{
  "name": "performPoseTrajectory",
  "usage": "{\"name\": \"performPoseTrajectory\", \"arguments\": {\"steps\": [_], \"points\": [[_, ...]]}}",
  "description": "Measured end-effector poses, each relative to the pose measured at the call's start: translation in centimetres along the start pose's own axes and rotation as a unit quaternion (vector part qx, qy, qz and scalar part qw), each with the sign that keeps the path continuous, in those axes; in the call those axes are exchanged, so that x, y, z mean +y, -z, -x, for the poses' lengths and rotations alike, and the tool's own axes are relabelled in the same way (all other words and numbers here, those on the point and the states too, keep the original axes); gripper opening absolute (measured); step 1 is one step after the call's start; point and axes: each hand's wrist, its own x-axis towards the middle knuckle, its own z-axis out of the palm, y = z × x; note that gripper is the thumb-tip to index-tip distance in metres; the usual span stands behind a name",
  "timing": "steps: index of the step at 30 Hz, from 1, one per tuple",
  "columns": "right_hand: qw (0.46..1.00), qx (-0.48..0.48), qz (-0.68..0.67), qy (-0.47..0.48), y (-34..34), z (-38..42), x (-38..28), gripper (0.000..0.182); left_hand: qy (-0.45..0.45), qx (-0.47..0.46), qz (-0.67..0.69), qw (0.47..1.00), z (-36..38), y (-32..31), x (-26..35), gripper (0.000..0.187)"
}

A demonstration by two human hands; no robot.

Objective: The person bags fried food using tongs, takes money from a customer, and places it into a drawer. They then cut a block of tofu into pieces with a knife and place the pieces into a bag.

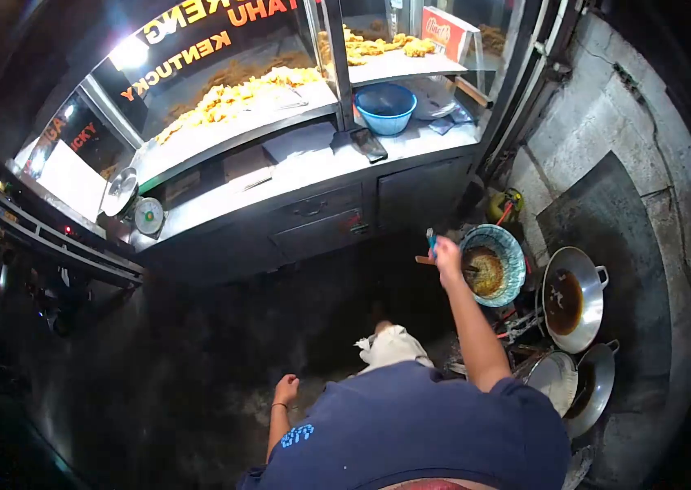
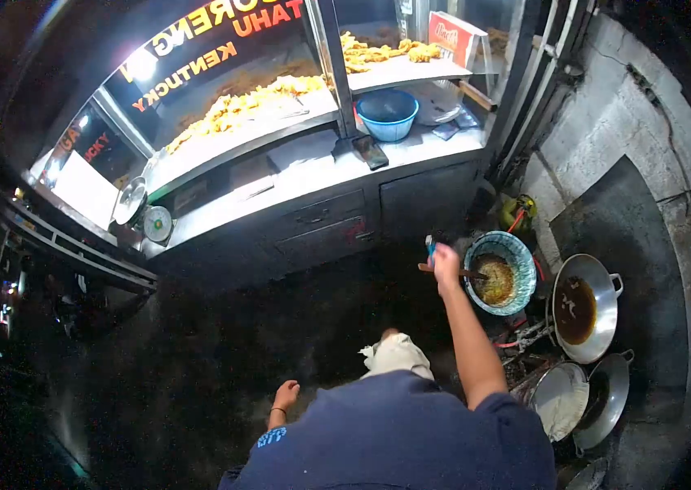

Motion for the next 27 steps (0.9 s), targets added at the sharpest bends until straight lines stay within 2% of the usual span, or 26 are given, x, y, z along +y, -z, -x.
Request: {"name": "performPoseTrajectory", "arguments": {"steps": [2,4,5,7,8,9,10,12,14,15,16,17,18,19,20,22,23,24,25,27], "points": [[0.995,0.07,0.03,0.061,-2.2,-8.7,-1.7,0.027,0.005,0.016,0.024,1.0,-2.9,0.4,1.6,0.036],[0.986,0.147,0.033,0.067,-4.6,-16.6,-3.9,0.03,0.075,0.002,0.137,0.988,-5.4,0.6,3.1,0.031],[0.982,0.166,0.047,0.077,-5.4,-20.6,-4.8,0.03,0.083,0.005,0.142,0.986,-6.0,1.1,5.5,0.031],[0.973,0.198,0.077,0.089,-7.0,-25.5,-5.7,0.03,0.202,-0.021,0.123,0.971,-5.3,3.8,10.0,0.027],[0.968,0.21,0.093,0.103,-7.6,-28.1,-6.6,0.03,0.209,-0.017,0.126,0.969,-6.1,4.4,10.5,0.027],[0.954,0.211,0.189,0.099,-7.6,-31.5,-5.8,0.025,0.206,-0.016,0.166,0.964,-7.0,4.8,11.2,0.028],[0.881,0.33,0.317,0.117,-8.8,-32.7,-6.4,0.025,0.204,-0.014,0.206,0.957,-7.5,4.8,11.3,0.028],[0.849,0.333,0.293,0.287,-13.1,-29.4,-12.5,0.016,0.207,0.001,0.26,0.943,-8.7,5.3,12.5,0.028],[0.883,0.188,0.283,0.322,-18.9,-27.4,-17.0,0.009,0.265,0.002,0.208,0.942,-9.8,6.4,13.9,0.027],[0.89,0.113,0.229,0.378,-22.9,-26.0,-19.8,0.008,0.27,0.007,0.213,0.939,-11.0,6.0,12.3,0.027],[0.867,0.05,0.223,0.442,-26.6,-25.4,-22.1,0.007,0.213,-0.024,0.193,0.958,-13.2,4.5,9.0,0.026],[0.874,-0.012,0.237,0.424,-30.3,-24.7,-24.4,0.007,0.152,-0.055,0.17,0.972,-15.6,4.0,7.3,0.026],[0.855,-0.05,0.222,0.466,-33.8,-25.5,-25.3,0.008,0.152,-0.054,0.172,0.972,-17.7,4.5,6.9,0.026],[0.816,-0.062,0.272,0.506,-37.1,-26.4,-25.9,0.015,0.144,-0.066,0.148,0.976,-19.6,5.1,6.8,0.025],[0.81,-0.099,0.306,0.49,-40.1,-27.9,-25.9,0.031,0.135,-0.077,0.126,0.98,-21.4,5.9,7.0,0.025],[0.764,-0.08,0.403,0.498,-45.7,-30.7,-24.9,0.041,0.093,-0.002,0.216,0.972,-23.7,9.4,9.4,0.027],[0.758,-0.108,0.459,0.451,-47.4,-31.4,-25.1,0.039,0.151,0.004,0.241,0.959,-24.0,12.6,12.6,0.029],[0.748,-0.133,0.511,0.404,-49.1,-32.0,-25.4,0.038,0.147,0.002,0.24,0.959,-25.2,14.1,12.2,0.029],[0.746,-0.128,0.513,0.404,-50.2,-32.6,-25.2,0.038,0.166,0.007,0.289,0.943,-26.5,15.7,12.1,0.03],[0.788,-0.136,0.48,0.361,-51.3,-34.6,-24.1,0.031,0.209,0.002,0.363,0.908,-29.1,18.4,11.0,0.029]]}}
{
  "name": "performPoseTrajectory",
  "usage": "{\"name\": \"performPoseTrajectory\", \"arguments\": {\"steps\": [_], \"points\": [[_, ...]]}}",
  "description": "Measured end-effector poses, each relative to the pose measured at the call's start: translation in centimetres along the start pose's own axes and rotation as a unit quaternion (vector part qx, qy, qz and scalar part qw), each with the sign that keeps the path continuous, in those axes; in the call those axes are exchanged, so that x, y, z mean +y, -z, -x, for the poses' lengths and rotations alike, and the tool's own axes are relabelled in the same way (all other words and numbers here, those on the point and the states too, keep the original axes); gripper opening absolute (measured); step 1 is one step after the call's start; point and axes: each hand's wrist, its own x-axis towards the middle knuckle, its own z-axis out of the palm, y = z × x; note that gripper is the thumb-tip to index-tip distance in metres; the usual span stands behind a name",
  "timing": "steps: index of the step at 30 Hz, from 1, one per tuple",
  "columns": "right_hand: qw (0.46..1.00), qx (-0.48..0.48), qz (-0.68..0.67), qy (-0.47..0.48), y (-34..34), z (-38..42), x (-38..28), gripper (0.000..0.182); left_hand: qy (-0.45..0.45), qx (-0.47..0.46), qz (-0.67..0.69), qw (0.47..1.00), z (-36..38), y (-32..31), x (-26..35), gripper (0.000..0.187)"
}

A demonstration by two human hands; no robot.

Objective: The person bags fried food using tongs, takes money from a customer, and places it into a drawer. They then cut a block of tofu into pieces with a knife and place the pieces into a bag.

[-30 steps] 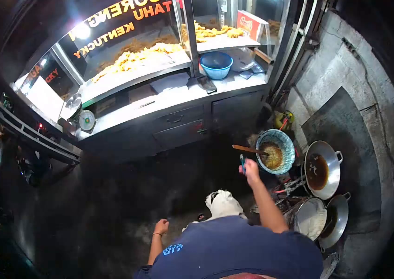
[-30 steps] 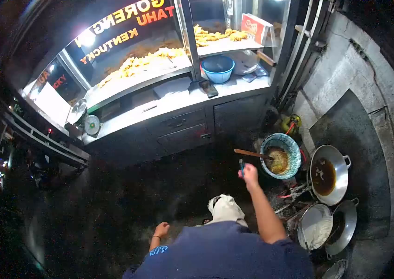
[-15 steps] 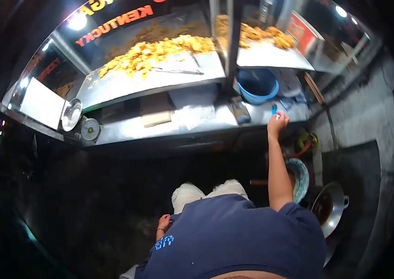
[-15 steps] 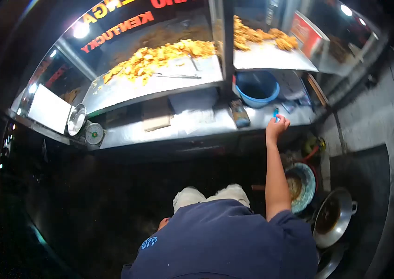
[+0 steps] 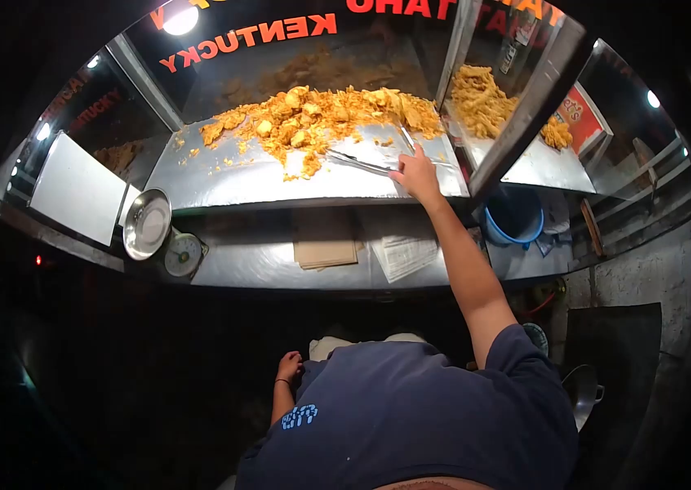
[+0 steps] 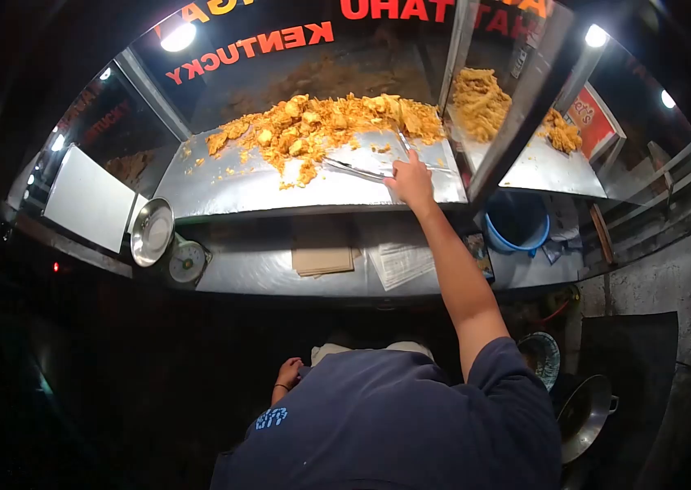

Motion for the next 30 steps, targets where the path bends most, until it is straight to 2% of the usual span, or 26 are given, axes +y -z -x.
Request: {"name": "performPoseTrajectory", "arguments": {"steps": [3,7,9,10,12,13,15,17,19,20,22,26,28,30], "points": [[0.998,-0.025,0.003,0.049,-1.0,-0.7,2.7,0.029,0.009,0.001,0.062,0.998,-2.7,4.3,0.4,0.026],[0.999,-0.023,0.023,0.017,3.7,-1.0,1.9,0.026,0.049,0.026,0.029,0.998,-3.9,9.2,-0.2,0.024],[0.987,-0.023,0.044,-0.152,6.1,-3.3,0.6,0.032,0.092,0.011,-0.001,0.996,-4.3,11.6,-0.7,0.023],[0.986,-0.026,0.047,-0.158,5.9,-4.4,1.4,0.032,0.096,0.007,-0.005,0.995,-4.4,12.7,-0.5,0.023],[0.987,-0.041,0.094,-0.123,5.3,-7.4,3.5,0.057,0.113,-0.024,-0.108,0.987,-4.9,14.7,0.2,0.023],[0.986,-0.042,0.098,-0.127,4.6,-8.7,3.9,0.057,0.114,-0.029,-0.11,0.987,-5.4,15.4,0.4,0.023],[0.956,-0.147,0.19,-0.17,3.1,-11.2,4.4,0.065,0.127,0.027,-0.027,0.991,-6.6,16.2,0.6,0.024],[0.961,-0.117,0.204,-0.149,2.4,-11.6,4.4,0.061,0.108,0.031,0.001,0.994,-7.4,16.8,2.0,0.021],[0.965,-0.111,0.185,-0.149,3.1,-10.9,2.6,0.037,0.084,0.029,0.014,0.996,-7.8,16.7,4.2,0.02],[0.964,-0.112,0.187,-0.15,3.9,-10.2,1.2,0.037,0.085,0.026,0.013,0.996,-8.3,16.7,5.1,0.02],[0.978,-0.095,0.159,-0.094,5.3,-8.0,-2.0,0.039,0.071,0.001,-0.037,0.997,-9.1,16.6,6.5,0.031],[0.976,-0.131,0.148,-0.096,7.1,-5.6,-5.3,0.048,0.063,0.035,-0.011,0.997,-10.3,16.0,8.1,0.025],[0.977,-0.179,0.069,-0.094,8.3,-5.6,-5.6,0.062,0.061,0.037,-0.082,0.994,-10.0,16.1,9.0,0.03],[0.98,-0.172,0.018,-0.099,8.7,-7.2,-4.8,0.063,0.059,0.04,-0.097,0.993,-9.8,16.2,9.6,0.032]]}}
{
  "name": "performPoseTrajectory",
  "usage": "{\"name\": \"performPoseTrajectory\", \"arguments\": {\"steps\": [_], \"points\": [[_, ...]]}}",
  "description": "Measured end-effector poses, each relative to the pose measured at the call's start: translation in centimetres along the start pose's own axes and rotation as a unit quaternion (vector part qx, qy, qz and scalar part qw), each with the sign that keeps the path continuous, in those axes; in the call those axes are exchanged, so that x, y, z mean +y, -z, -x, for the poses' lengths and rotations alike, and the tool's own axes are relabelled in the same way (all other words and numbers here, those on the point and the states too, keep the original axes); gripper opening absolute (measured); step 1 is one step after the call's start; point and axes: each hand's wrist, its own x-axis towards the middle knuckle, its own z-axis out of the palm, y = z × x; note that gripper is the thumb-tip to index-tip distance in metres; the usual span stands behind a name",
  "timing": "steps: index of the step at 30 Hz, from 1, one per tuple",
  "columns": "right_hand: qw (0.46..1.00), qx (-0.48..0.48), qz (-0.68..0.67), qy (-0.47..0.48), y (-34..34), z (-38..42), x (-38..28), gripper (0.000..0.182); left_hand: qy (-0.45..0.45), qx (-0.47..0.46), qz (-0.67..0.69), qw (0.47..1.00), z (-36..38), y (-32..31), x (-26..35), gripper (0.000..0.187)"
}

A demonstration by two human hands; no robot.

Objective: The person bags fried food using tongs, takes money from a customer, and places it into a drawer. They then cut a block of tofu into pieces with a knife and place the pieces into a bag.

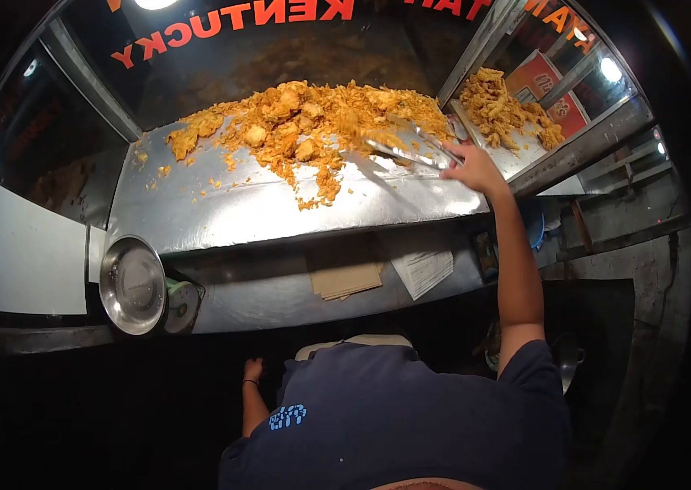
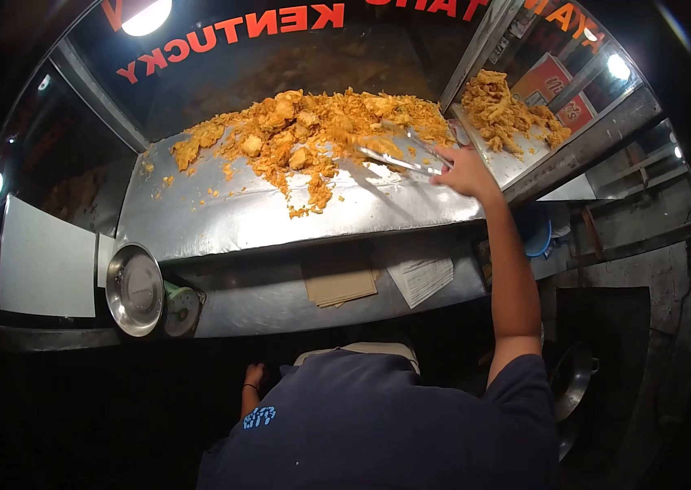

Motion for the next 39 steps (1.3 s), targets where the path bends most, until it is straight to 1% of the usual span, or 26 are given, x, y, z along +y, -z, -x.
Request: {"name": "performPoseTrajectory", "arguments": {"steps": [1,3,5,7,8,11,13,15,16,17,19,21,22,23,25,26,27,29,30,32,33,34,35,37,38,39], "points": [[0.999,0.0,-0.053,0.007,0.7,-1.4,0.5,0.065,0.001,0.006,-0.013,1.0,0.2,0.1,0.2,0.034],[0.998,-0.014,-0.05,0.023,0.8,-5.4,3.3,0.067,0.007,0.007,-0.01,1.0,0.2,0.6,0.7,0.036],[0.967,0.001,-0.242,-0.085,0.8,-8.2,4.0,0.065,0.016,0.011,-0.003,1.0,-0.3,1.1,-0.1,0.037],[0.971,-0.001,-0.212,-0.11,0.2,-11.2,4.9,0.063,0.014,-0.007,0.093,0.996,-1.3,1.1,-1.5,0.032],[0.974,-0.002,-0.181,-0.138,-0.4,-11.8,5.3,0.061,0.014,-0.006,0.093,0.996,-1.1,1.2,-2.0,0.032],[0.978,-0.029,-0.151,-0.142,-2.1,-12.1,5.8,0.059,0.009,-0.022,0.094,0.995,-0.6,0.9,-2.6,0.026],[0.979,-0.022,-0.163,-0.118,-2.5,-10.8,5.9,0.058,0.024,-0.031,0.114,0.993,0.1,0.5,-3.3,0.022],[0.991,0.037,-0.124,-0.04,-2.8,-8.2,5.1,0.059,0.028,-0.03,0.112,0.993,0.5,0.1,-4.5,0.022],[0.991,0.036,-0.124,-0.04,-2.9,-6.6,4.7,0.059,0.045,-0.036,0.119,0.991,0.5,-0.2,-5.0,0.022],[0.994,0.057,-0.091,-0.027,-3.0,-4.8,4.1,0.059,0.062,-0.042,0.126,0.989,0.3,-0.5,-5.7,0.022],[0.994,0.101,-0.027,0.002,-2.8,-1.6,2.5,0.061,0.048,-0.068,0.087,0.993,0.5,-0.4,-6.2,0.021],[0.995,0.075,-0.062,-0.023,-1.9,1.7,0.4,0.062,0.034,-0.054,0.007,0.998,1.7,-0.5,-5.9,0.02],[0.993,0.049,-0.097,-0.05,-1.5,3.1,-0.2,0.062,0.034,-0.054,0.006,0.998,2.1,-0.5,-5.5,0.02],[0.993,0.049,-0.098,-0.051,-1.4,4.1,-0.3,0.062,0.036,-0.049,0.018,0.998,2.2,-0.5,-5.4,0.02],[0.983,0.099,-0.144,-0.056,-1.1,5.8,0.0,0.064,0.038,-0.046,0.025,0.998,2.3,-0.4,-5.1,0.019],[0.98,0.108,-0.149,-0.071,-1.5,6.1,0.7,0.071,0.037,-0.049,0.047,0.997,1.8,-0.4,-4.9,0.019],[0.98,0.11,-0.149,-0.074,-2.0,6.2,1.1,0.071,0.036,-0.052,0.069,0.996,1.4,-0.4,-4.7,0.018],[0.981,0.154,-0.108,-0.047,-3.2,6.5,0.6,0.082,0.029,-0.044,0.067,0.996,1.0,-0.5,-3.9,0.019],[0.987,0.14,-0.066,-0.038,-3.9,6.1,0.4,0.093,0.023,-0.036,0.066,0.997,0.8,-0.6,-3.3,0.02],[0.986,0.148,-0.073,0.008,-7.3,4.6,1.4,0.102,0.018,-0.017,0.046,0.999,0.6,-1.0,-1.8,0.022],[0.986,0.146,-0.084,0.007,-8.4,4.3,0.9,0.102,0.015,0.003,0.035,0.999,0.5,-1.3,-1.1,0.025],[0.989,0.142,-0.048,-0.013,-9.2,4.0,0.5,0.102,0.012,0.037,0.003,0.999,0.3,-1.8,-0.4,0.03],[0.988,0.15,-0.043,-0.009,-9.8,3.9,0.1,0.1,0.008,0.035,-0.008,0.999,-0.9,-2.0,-0.4,0.03],[0.98,0.198,-0.027,0.015,-10.6,4.7,-0.1,0.081,0.035,-0.009,-0.053,0.998,-3.0,-2.6,-0.4,0.035],[0.98,0.199,-0.028,0.003,-10.3,5.7,-0.1,0.081,0.051,-0.01,-0.065,0.996,-3.3,-3.0,0.0,0.031],[0.96,0.274,-0.037,0.045,-9.5,7.3,-0.5,0.065,0.028,-0.028,-0.1,0.994,-6.3,-3.7,-1.9,0.032]]}}
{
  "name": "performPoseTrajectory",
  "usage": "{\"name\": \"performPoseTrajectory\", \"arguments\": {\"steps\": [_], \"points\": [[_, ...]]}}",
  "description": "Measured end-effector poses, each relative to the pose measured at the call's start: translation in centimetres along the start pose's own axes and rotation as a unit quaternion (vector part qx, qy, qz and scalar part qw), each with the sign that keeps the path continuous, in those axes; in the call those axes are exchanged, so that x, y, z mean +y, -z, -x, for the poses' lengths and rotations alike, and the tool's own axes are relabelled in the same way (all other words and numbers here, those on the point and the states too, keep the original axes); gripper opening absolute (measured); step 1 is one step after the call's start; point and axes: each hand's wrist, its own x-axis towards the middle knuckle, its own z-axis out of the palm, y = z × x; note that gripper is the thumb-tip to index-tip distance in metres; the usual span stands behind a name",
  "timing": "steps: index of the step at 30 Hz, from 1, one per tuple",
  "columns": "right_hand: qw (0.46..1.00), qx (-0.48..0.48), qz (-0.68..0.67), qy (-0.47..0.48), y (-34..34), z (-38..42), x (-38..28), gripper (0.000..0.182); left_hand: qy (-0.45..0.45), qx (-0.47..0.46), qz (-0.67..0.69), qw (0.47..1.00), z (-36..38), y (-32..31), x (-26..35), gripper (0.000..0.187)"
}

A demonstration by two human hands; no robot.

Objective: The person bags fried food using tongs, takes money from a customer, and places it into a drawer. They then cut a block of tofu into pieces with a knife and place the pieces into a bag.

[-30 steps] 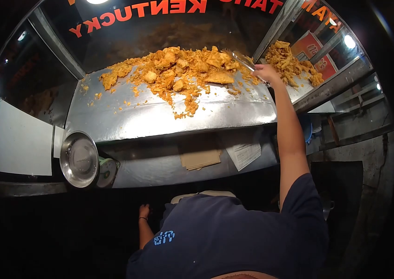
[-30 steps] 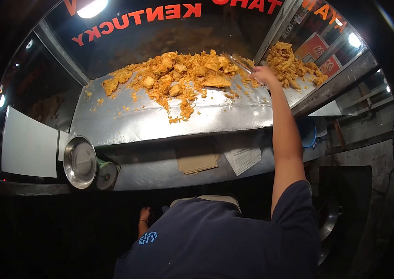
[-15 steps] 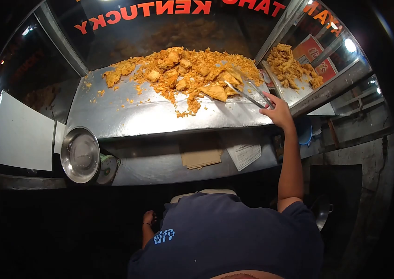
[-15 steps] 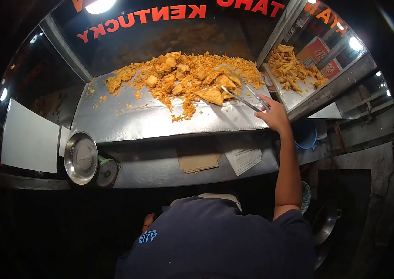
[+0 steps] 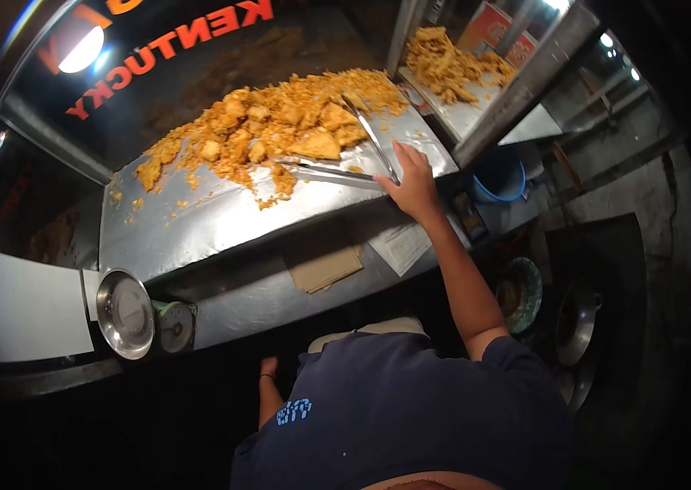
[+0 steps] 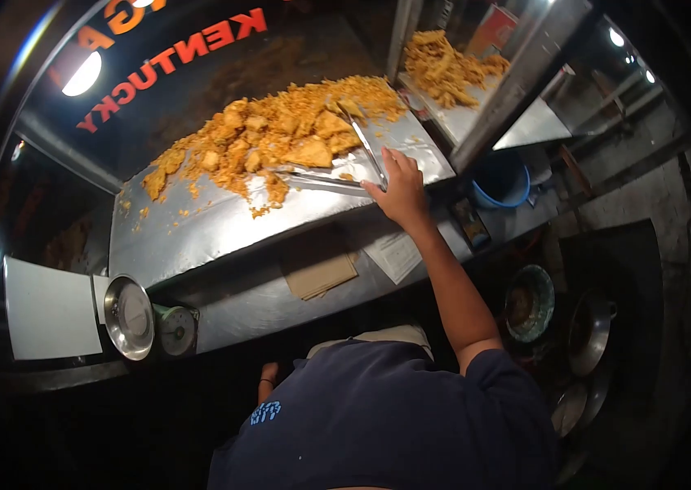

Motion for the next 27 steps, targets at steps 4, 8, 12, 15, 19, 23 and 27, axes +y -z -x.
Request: {"name": "performPoseTrajectory", "arguments": {"steps": [4,8,12,15,19,23,27], "points": [[0.974,0.226,0.007,0.008,5.6,7.3,1.2,0.013,-0.09,-0.012,-0.235,0.968,-4.7,-2.2,-0.9,0.036],[0.932,0.285,0.071,-0.213,8.3,19.0,13.4,0.008,-0.043,-0.041,-0.294,0.954,0.6,-2.5,4.2,0.048],[0.933,0.057,0.13,-0.332,6.8,29.6,25.6,0.028,-0.189,-0.021,-0.371,0.909,-3.1,-4.6,3.5,0.052],[0.966,-0.067,0.167,-0.186,6.1,29.2,27.4,0.046,-0.231,-0.001,-0.35,0.908,-0.7,-6.6,5.2,0.041],[0.958,-0.154,0.185,-0.155,8.3,28.2,29.7,0.044,-0.195,0.005,-0.136,0.971,8.3,-12.7,8.5,0.04],[0.98,-0.111,0.149,-0.066,8.9,30.5,32.1,0.042,-0.242,-0.082,-0.072,0.964,22.6,-23.7,12.6,0.031],[0.991,-0.068,0.105,-0.055,9.1,31.2,34.3,0.034,-0.241,-0.149,-0.192,0.94,28.0,-32.9,15.1,0.036]]}}
